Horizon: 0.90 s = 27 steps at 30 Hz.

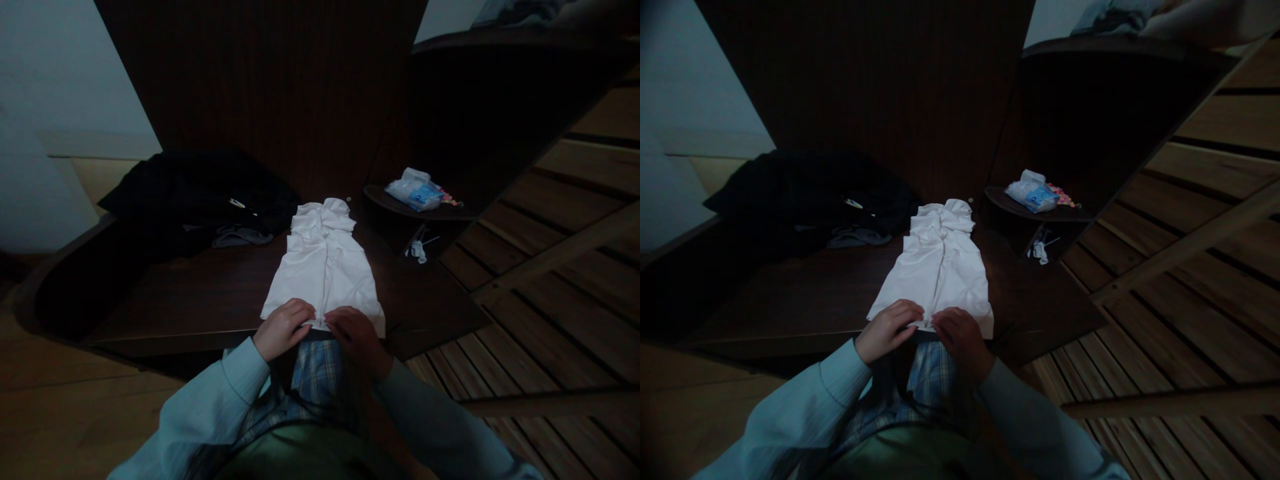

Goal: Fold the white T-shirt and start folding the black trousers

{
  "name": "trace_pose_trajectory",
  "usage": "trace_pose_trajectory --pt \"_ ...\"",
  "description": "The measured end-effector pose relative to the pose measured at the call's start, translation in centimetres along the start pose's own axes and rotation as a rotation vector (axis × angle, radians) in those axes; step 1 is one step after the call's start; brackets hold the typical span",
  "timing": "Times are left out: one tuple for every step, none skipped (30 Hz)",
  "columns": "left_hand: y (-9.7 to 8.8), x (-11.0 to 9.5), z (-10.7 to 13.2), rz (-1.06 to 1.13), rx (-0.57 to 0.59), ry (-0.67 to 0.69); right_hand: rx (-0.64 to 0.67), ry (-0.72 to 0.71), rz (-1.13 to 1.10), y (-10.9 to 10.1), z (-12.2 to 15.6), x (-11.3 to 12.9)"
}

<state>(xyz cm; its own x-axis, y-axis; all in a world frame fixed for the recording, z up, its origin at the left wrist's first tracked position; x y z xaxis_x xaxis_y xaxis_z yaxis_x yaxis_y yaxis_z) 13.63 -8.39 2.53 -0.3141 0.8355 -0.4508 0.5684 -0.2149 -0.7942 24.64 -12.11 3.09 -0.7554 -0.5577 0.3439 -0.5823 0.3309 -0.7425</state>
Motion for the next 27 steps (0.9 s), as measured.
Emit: trace_pose_trajectory --pt "0.0 0.0 0.0 -0.008 0.002 0.005 0.002 0.007 0.017 -0.3 -0.1 -0.1" --pt "0.0 -0.1 0.0 -0.018 0.004 0.011 0.005 0.006 0.041 -0.6 -0.1 -0.1" --pt "0.0 -0.1 0.0 -0.027 0.005 0.016 0.008 -0.003 0.069 -0.8 -0.2 0.0" --pt "0.1 -0.1 0.0 -0.038 0.007 0.02 0.009 -0.021 0.097 -1.0 -0.3 0.1" --pt "0.1 -0.2 0.0 -0.049 0.008 0.023 0.01 -0.04 0.119 -1.1 -0.3 0.3" --pt "0.1 -0.2 0.0 -0.061 0.01 0.025 0.011 -0.06 0.131 -1.1 -0.2 0.5" --pt "0.1 -0.2 0.0 -0.072 0.011 0.028 0.01 -0.081 0.132 -1.0 -0.2 0.7" --pt "0.1 -0.3 0.0 -0.077 0.01 0.036 0.01 -0.098 0.123 -0.8 0.0 0.8" --pt "0.1 -0.5 0.0 -0.073 0.008 0.051 0.01 -0.11 0.108 -0.5 0.1 1.0" --pt "0.2 -0.8 -0.1 -0.06 0.006 0.072 0.013 -0.113 0.092 -0.2 0.4 1.0" --pt "0.3 -1.1 -0.2 -0.038 0.006 0.095 0.015 -0.108 0.079 0.0 0.6 0.9" --pt "0.4 -1.3 -0.4 -0.012 0.01 0.115 0.011 -0.096 0.071 0.2 0.9 0.8" --pt "0.6 -1.5 -0.5 0.013 0.021 0.128 0.006 -0.078 0.07 0.2 1.2 0.6" --pt "0.8 -1.6 -0.7 0.032 0.036 0.132 -0.001 -0.058 0.074 0.1 1.5 0.4" --pt "1.0 -1.6 -0.9 0.044 0.052 0.128 -0.009 -0.039 0.084 -0.2 1.9 0.0" --pt "1.2 -1.6 -1.0 0.05 0.064 0.121 -0.016 -0.02 0.1 -0.5 2.2 -0.4" --pt "1.4 -1.5 -1.1 0.054 0.071 0.113 -0.026 0.0 0.119 -0.9 2.7 -0.9" --pt "1.5 -1.5 -1.2 0.056 0.074 0.108 -0.039 0.02 0.141 -1.4 3.1 -1.5" --pt "1.6 -1.4 -1.2 0.057 0.073 0.105 -0.059 0.041 0.164 -2.0 3.6 -2.2" --pt "1.6 -1.3 -1.2 0.06 0.07 0.104 -0.088 0.064 0.187 -2.7 4.1 -2.9" --pt "1.6 -1.3 -1.2 0.063 0.067 0.102 -0.122 0.088 0.207 -3.4 4.6 -3.6" --pt "1.6 -1.2 -1.2 0.065 0.064 0.1 -0.157 0.115 0.224 -4.1 5.1 -4.3" --pt "1.6 -1.1 -1.2 0.067 0.063 0.097 -0.189 0.142 0.236 -4.7 5.5 -4.8" --pt "1.6 -1.1 -1.2 0.069 0.062 0.095 -0.219 0.166 0.244 -5.2 5.8 -5.1" --pt "1.7 -1.0 -1.2 0.07 0.063 0.092 -0.254 0.187 0.249 -5.7 6.0 -5.2" --pt "1.7 -1.0 -1.2 0.069 0.064 0.089 -0.292 0.202 0.253 -6.0 6.1 -5.1" --pt "1.7 -1.0 -1.2 0.068 0.064 0.085 -0.331 0.213 0.256 -6.3 6.1 -4.9"
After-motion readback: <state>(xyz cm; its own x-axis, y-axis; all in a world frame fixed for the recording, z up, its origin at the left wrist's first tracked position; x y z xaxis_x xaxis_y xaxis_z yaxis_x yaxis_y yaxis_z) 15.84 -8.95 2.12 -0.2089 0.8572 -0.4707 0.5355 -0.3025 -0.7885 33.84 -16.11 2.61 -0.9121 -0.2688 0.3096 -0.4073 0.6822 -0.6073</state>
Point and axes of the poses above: each hand's wrist, its own z-axis away from the middle knuckle, its own y-axis out of the palm, x = y × z, the point moved 8 cm from there along -z, towards the middle knuckle, and after that the axes turned 4 degrees about y, right-handed, at the moved point
